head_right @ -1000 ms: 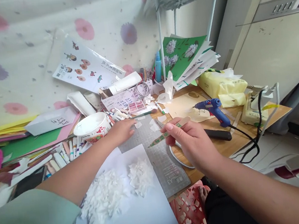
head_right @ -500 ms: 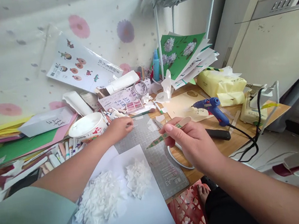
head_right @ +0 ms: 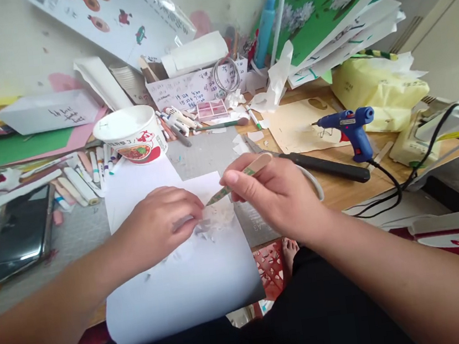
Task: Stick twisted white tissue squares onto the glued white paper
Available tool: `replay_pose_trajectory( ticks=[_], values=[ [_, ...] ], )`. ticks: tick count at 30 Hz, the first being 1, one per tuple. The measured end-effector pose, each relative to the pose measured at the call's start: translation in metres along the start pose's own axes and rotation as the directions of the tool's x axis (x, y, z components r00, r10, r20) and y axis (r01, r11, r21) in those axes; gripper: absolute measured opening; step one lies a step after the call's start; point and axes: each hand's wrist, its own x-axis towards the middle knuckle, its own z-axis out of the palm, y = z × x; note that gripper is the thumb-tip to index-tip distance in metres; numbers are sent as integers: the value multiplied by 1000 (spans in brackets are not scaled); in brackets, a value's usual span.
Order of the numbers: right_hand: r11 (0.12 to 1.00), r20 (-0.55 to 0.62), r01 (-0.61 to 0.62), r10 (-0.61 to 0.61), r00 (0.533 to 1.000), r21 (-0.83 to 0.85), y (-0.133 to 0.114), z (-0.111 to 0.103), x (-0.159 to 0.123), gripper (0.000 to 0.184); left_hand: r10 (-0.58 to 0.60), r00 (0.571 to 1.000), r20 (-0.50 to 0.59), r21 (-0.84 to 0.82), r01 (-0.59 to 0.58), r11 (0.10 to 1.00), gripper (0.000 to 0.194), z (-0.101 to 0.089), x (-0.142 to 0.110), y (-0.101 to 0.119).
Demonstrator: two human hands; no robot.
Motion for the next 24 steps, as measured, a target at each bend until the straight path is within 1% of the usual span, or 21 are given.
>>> replay_pose_trajectory(
  ticks=[4, 7, 12, 16, 19, 24],
  values=[
    [984, 74, 53, -41, 996, -171, -2, 11, 3, 32, 40, 999, -10, -21, -40, 999, 11, -1, 0, 0],
    [966, 122, 79, -50, 991, -245, -1, 18, 9, 32, 81, 997, -10, -31, -82, 996, 12, 0, -2, -1],
    [948, 242, 140, -70, 968, -285, 1, 28, 20, 39, 96, 995, -15, -71, -97, 993, 15, 5, -6, -3],
    [914, 297, 177, -66, 952, -366, 1, 32, 29, 38, 84, 996, -16, -95, -85, 992, 16, 7, -6, -6],
    [908, 340, 205, -74, 937, -366, 2, 35, 35, 40, 69, 998, 11, -103, -67, 992, 17, 7, -5, -8],
    [932, 353, 154, -30, 935, -329, 4, 37, 44, 42, 90, 995, 41, -103, -85, 991, 16, 7, -6, -10]
  ],
)
